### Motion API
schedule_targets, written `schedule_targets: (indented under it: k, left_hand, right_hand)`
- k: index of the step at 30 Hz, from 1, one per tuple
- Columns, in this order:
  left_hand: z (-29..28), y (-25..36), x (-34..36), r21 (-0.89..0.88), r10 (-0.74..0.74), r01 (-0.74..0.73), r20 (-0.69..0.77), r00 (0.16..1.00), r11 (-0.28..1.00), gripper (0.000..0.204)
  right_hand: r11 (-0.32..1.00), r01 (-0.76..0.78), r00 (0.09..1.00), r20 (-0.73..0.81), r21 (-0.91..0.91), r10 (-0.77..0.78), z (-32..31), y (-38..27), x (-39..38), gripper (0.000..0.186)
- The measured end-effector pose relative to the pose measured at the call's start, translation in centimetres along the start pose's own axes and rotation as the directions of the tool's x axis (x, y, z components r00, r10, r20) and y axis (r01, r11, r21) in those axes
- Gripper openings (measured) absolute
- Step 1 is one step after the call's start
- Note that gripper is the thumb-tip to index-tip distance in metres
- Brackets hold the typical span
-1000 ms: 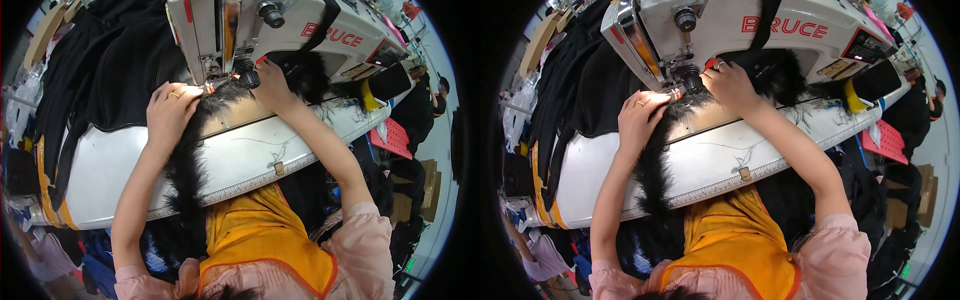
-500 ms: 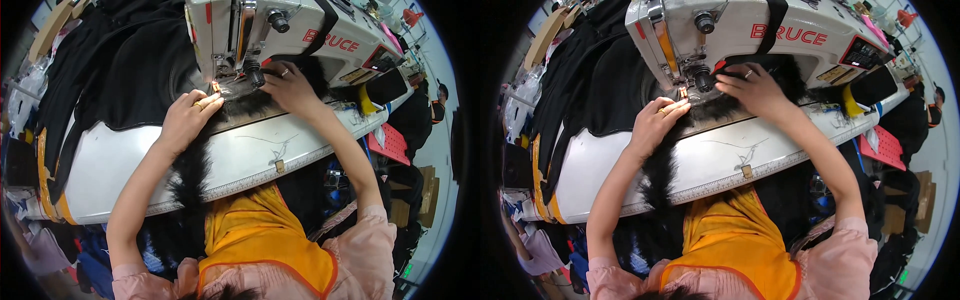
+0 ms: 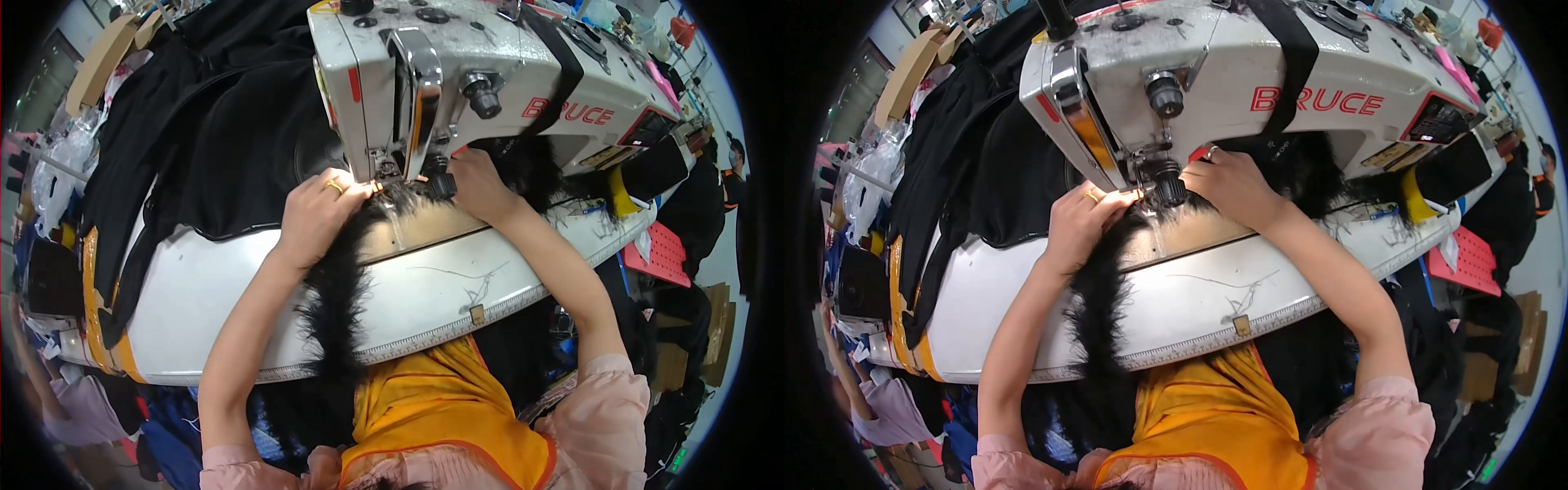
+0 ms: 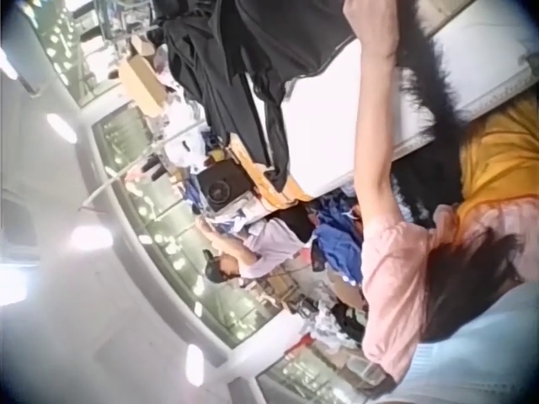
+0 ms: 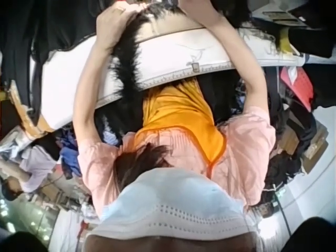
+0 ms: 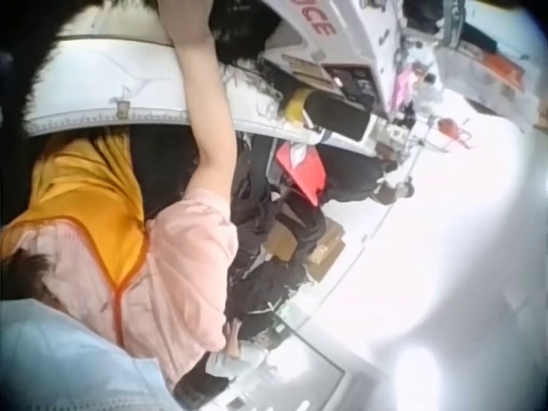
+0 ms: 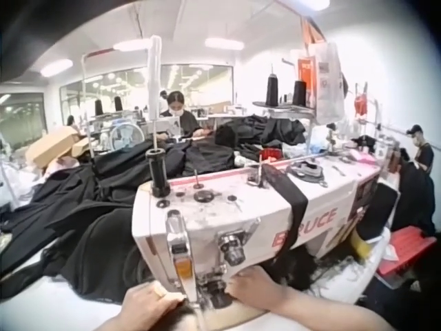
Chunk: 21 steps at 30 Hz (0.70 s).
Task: Sew black fur trim onto a dark garment using an industrial sewing machine.
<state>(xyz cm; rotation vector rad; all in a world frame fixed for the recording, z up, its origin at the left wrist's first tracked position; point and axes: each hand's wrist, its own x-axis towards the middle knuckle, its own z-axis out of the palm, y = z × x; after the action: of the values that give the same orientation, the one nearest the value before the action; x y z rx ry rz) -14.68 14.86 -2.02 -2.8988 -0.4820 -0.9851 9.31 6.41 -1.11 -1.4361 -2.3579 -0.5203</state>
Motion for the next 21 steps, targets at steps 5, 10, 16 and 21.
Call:
schedule_targets:
  k: [5, 10, 16, 21]
  left_hand:
    - [-0.1, 0.3, -0.1, -0.045, -0.003, 0.002, -0.029, 1.0, 0.999, 0.012]
    - [-0.3, 0.3, 0.4, -0.017, 0.002, -0.003, -0.031, 1.0, 1.0, 0.011]
    - [-0.2, 0.4, 0.3, 0.028, -0.04, 0.041, -0.032, 0.999, 0.999, 0.014]
    - [-1.0, 1.2, 0.0, 0.005, -0.175, 0.175, -0.056, 0.983, 0.984, 0.011]
  right_hand:
    - [0.993, 0.021, 0.991, -0.135, 0.114, -0.006, -0.1, 0.3, -0.3, 0.018]
    - [0.996, -0.003, 0.994, -0.112, 0.092, 0.013, -0.1, 0.3, -0.2, 0.016]
    - [0.997, 0.01, 0.987, -0.159, 0.081, 0.003, 0.4, 0.2, 0.1, 0.015]
    - [1.0, 0.002, 0.977, -0.214, 0.019, 0.002, 0.8, 0.2, -0.3, 0.02]
